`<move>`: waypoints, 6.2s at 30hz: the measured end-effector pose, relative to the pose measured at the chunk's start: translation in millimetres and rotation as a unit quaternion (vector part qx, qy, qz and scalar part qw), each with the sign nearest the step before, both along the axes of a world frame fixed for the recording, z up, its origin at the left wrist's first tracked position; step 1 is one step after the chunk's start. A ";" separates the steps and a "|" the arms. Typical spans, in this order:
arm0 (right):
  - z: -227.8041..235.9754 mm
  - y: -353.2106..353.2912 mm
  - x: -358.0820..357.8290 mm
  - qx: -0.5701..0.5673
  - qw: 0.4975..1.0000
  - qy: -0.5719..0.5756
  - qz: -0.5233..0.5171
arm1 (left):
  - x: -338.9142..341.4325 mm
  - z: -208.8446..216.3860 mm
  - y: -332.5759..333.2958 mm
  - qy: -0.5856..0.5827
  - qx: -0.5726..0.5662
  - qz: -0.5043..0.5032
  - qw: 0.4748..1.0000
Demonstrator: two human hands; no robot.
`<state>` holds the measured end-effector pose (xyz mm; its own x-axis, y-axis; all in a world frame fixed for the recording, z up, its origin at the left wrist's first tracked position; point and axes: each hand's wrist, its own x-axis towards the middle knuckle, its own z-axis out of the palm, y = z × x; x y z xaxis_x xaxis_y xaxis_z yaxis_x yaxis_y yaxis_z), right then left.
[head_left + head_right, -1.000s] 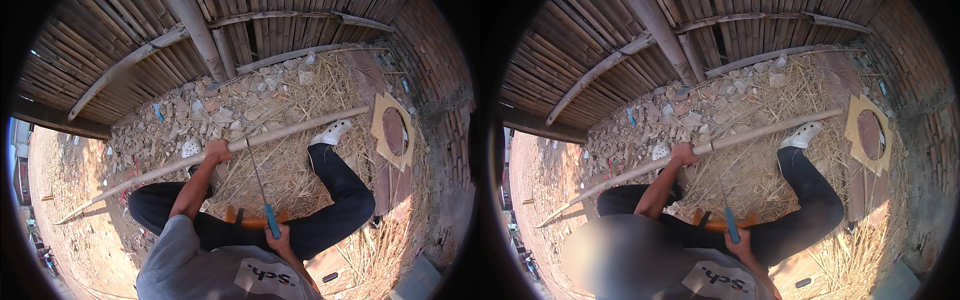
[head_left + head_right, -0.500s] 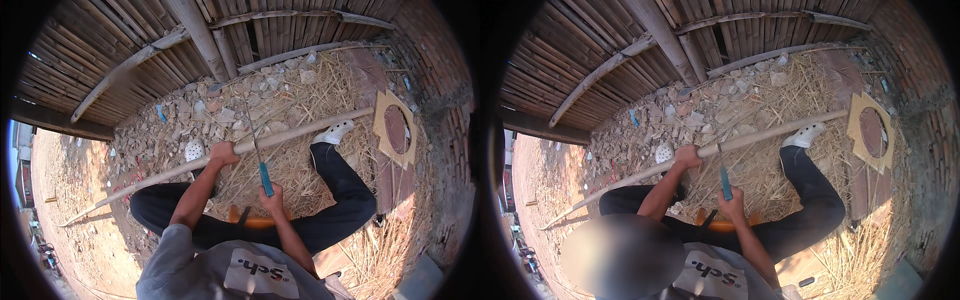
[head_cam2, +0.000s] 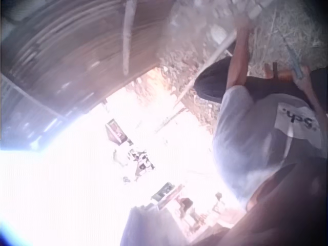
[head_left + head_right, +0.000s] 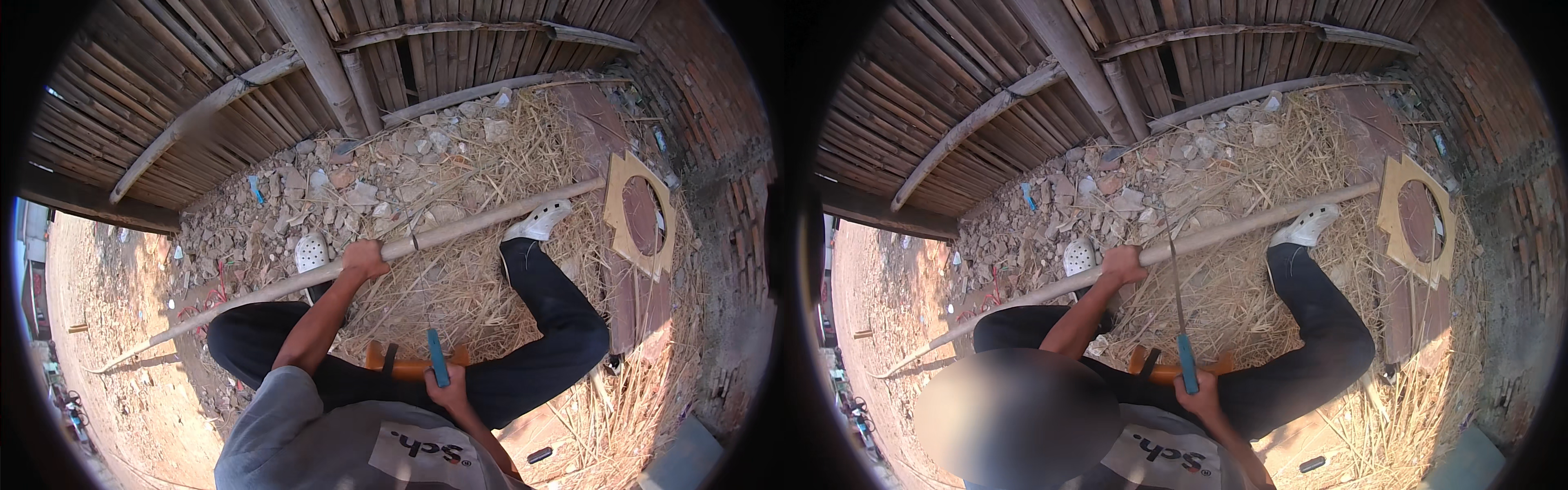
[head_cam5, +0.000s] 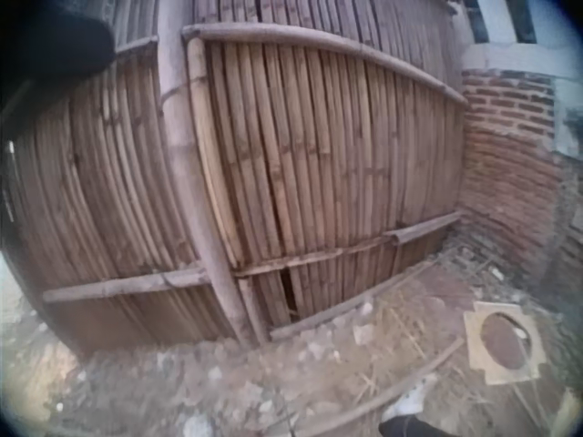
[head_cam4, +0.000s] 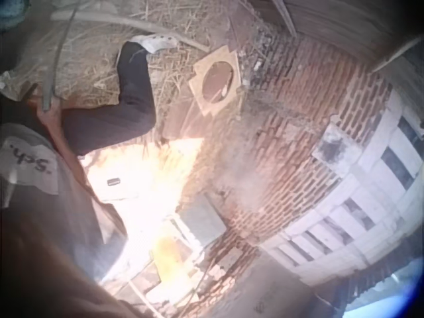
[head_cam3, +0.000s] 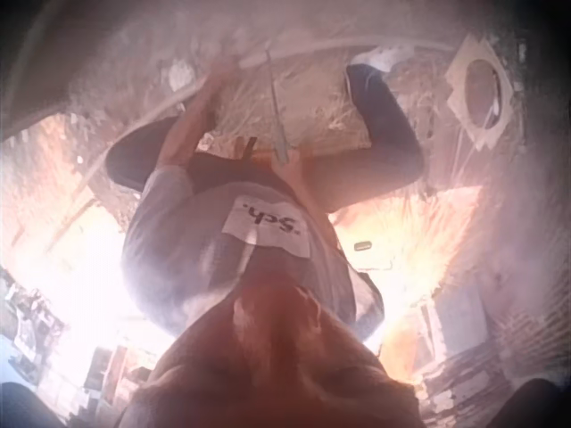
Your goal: The person sits on a small stool and uses a hand saw to cut a long wooden stick. They hold the stick with their left hand and saw with their right hand, pausing briefly to reposition the stick before continuing the cut.
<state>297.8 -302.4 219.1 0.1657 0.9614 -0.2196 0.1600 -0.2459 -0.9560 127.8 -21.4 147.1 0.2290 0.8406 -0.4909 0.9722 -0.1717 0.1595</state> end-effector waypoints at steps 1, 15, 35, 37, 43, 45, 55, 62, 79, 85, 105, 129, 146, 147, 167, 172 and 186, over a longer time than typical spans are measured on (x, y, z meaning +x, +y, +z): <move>-2.3 7.4 0.5 -0.011 1.000 -0.025 0.014 | 3.4 16.5 -2.9 -0.032 0.002 -0.018 0.999; 2.6 20.7 -5.0 -0.046 0.999 -0.021 0.007 | -37.7 -12.8 20.1 -0.023 -0.002 0.003 1.000; 21.5 65.4 3.5 -0.040 0.998 -0.047 -0.002 | -27.2 -23.6 27.2 -0.037 -0.067 0.003 0.997; 23.3 62.7 6.3 -0.062 0.997 -0.036 -0.004 | -26.9 -37.1 21.9 -0.044 -0.082 0.000 0.996; -28.5 32.7 5.3 -0.051 0.997 -0.052 -0.026 | -26.2 -72.8 14.1 -0.063 -0.114 -0.026 0.991; -35.6 13.5 3.0 -0.028 0.998 -0.054 -0.028 | -16.0 -73.8 4.3 -0.044 -0.079 -0.008 0.996; 6.1 -4.4 -50.8 0.044 0.997 -0.058 -0.034 | -49.9 29.6 -43.0 -0.034 0.003 0.018 0.999; -32.2 85.4 -66.6 -0.012 0.995 0.032 -0.094 | -69.9 31.6 -58.4 -0.046 -0.023 -0.008 0.999; 47.2 10.0 21.2 -0.007 0.953 0.238 -0.185 | -59.8 -51.4 -40.3 -0.049 -0.066 0.027 0.996; -51.0 80.1 -5.4 -0.055 0.936 0.333 -0.097 | -48.5 -47.0 -55.7 -0.054 -0.069 0.032 0.996; -106.7 71.3 -21.6 -0.079 0.979 0.158 -0.097 | -33.0 -19.2 6.2 -0.023 -0.038 0.061 0.997; -57.8 58.8 -56.6 -0.104 0.909 0.357 -0.191 | -55.7 -32.2 -39.1 -0.044 -0.028 0.053 0.997; 36.2 -103.8 -62.6 0.028 0.995 -0.051 -0.078 | -118.3 245.3 -126.0 -0.068 0.139 -0.040 0.987; 59.6 -109.0 -69.6 0.030 0.995 -0.039 -0.084 | -129.5 248.6 -134.1 -0.072 0.139 -0.041 0.987; 281.1 -329.2 -285.6 0.153 0.951 0.082 -0.256 | -353.2 292.3 -295.1 -0.102 0.154 -0.054 0.981; 307.2 -348.9 -228.1 0.157 0.955 0.126 -0.218 | -309.1 360.2 -335.4 -0.092 0.199 -0.034 0.975; 341.8 -395.3 -64.5 0.338 0.911 0.120 -0.202 | -217.2 626.4 -401.5 -0.010 0.533 -0.059 0.844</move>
<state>233.3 -697.6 561.0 0.5617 0.7612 0.3241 -0.0465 0.4202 -0.9063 -89.4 -422.9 773.5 0.3411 0.7732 0.5346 0.9372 -0.3235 -0.1301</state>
